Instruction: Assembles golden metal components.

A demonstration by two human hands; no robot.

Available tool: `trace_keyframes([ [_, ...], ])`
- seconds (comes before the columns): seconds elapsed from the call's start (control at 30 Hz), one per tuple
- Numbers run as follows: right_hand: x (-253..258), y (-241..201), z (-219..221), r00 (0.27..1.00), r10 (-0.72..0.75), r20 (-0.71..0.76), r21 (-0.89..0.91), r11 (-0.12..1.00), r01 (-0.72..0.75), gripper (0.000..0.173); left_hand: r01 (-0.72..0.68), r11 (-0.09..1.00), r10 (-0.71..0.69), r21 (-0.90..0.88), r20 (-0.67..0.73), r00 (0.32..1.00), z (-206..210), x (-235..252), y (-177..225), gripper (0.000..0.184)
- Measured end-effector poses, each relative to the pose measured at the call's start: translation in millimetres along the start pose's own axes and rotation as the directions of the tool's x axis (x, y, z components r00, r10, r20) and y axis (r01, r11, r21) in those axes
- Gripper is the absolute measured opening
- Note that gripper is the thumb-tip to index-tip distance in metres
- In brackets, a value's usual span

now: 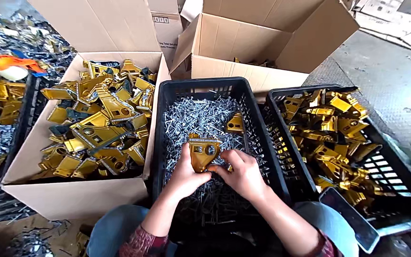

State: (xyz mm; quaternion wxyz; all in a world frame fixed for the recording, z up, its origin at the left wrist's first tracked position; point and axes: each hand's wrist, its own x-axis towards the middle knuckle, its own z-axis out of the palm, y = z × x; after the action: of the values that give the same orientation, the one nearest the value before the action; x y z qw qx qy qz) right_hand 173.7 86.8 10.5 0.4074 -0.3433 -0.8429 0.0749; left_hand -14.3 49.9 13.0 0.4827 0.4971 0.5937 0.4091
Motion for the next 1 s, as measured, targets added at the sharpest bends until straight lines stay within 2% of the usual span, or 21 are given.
trace_keyframes([
  [0.07, -2, 0, 5, 0.997, -0.029, -0.066, -0.033, 0.999, 0.027, 0.028, -0.005, 0.998, 0.006, 0.056, -0.01, 1.0, 1, 0, -2, 0.103],
  [0.17, -3, 6, 8, 0.997, 0.05, -0.061, 0.086, 0.995, -0.045, 0.043, 0.001, 0.998, -0.004, 0.061, 0.045, 0.999, -3, -1, -2, 0.1],
  [0.27, 0, 17, 3, 0.984, 0.104, 0.146, 0.404, 0.902, -0.155, 0.069, 0.06, 0.997, -0.051, -0.054, 0.16, 0.986, -6, -4, -4, 0.109],
  [0.33, -1, 19, 6, 0.94, 0.215, 0.266, 0.546, 0.77, -0.331, 0.07, 0.112, 0.989, -0.09, -0.101, 0.201, 0.976, -4, -5, -6, 0.113],
  [0.4, -4, 20, 10, 0.902, 0.277, 0.33, 0.556, 0.716, -0.423, 0.069, 0.142, 0.985, -0.118, -0.099, 0.216, 0.969, -4, -4, -10, 0.114],
  [0.47, -5, 21, 15, 0.896, 0.296, 0.331, 0.524, 0.731, -0.436, 0.063, 0.17, 0.979, -0.143, -0.11, 0.22, 0.965, -4, -4, -15, 0.115],
  [0.57, 2, 24, 14, 0.913, 0.241, 0.33, 0.487, 0.785, -0.383, 0.057, 0.267, 0.919, -0.199, -0.291, 0.243, 0.95, 1, -12, -16, 0.113],
  [0.63, 19, 39, 7, 0.851, 0.189, 0.49, 0.49, 0.747, -0.448, 0.056, 0.298, 0.891, -0.233, -0.342, 0.218, 0.948, 8, -16, -17, 0.11],
  [0.67, 29, 55, 7, 0.785, 0.184, 0.592, 0.455, 0.727, -0.514, 0.061, 0.296, 0.923, -0.254, -0.246, 0.186, 0.949, 11, -14, -20, 0.111],
  [0.7, 39, 76, 8, 0.712, 0.225, 0.665, 0.356, 0.743, -0.567, 0.068, 0.281, 0.957, -0.266, -0.074, 0.166, 0.95, 14, -10, -24, 0.11],
  [0.73, 47, 98, 11, 0.644, 0.343, 0.684, 0.205, 0.757, -0.621, 0.067, 0.249, 0.957, -0.273, 0.15, 0.166, 0.948, 17, -4, -25, 0.106],
  [0.77, 53, 119, 18, 0.575, 0.524, 0.629, 0.001, 0.738, -0.675, 0.065, 0.209, 0.907, -0.294, 0.366, 0.196, 0.935, 21, -1, -25, 0.1],
  [0.8, 54, 137, 30, 0.526, 0.685, 0.503, -0.207, 0.687, -0.696, 0.065, 0.157, 0.836, -0.34, 0.526, 0.271, 0.9, 24, 1, -23, 0.095],
  [0.83, 53, 153, 42, 0.474, 0.784, 0.402, -0.386, 0.614, -0.689, 0.066, 0.086, 0.783, -0.383, 0.616, 0.369, 0.847, 29, 1, -22, 0.091],
  [0.9, 42, 171, 64, 0.389, 0.859, 0.334, -0.601, 0.512, -0.614, 0.066, -0.06, 0.772, -0.397, 0.633, 0.553, 0.732, 42, -2, -27, 0.086],
  [0.93, 35, 172, 71, 0.375, 0.862, 0.342, -0.657, 0.504, -0.561, 0.062, -0.097, 0.778, -0.395, 0.621, 0.603, 0.693, 50, -5, -33, 0.084],
  [1.0, 24, 169, 79, 0.443, 0.837, 0.322, -0.669, 0.532, -0.519, 0.05, -0.168, 0.77, -0.35, 0.616, 0.628, 0.695, 65, -8, -46, 0.075],
])
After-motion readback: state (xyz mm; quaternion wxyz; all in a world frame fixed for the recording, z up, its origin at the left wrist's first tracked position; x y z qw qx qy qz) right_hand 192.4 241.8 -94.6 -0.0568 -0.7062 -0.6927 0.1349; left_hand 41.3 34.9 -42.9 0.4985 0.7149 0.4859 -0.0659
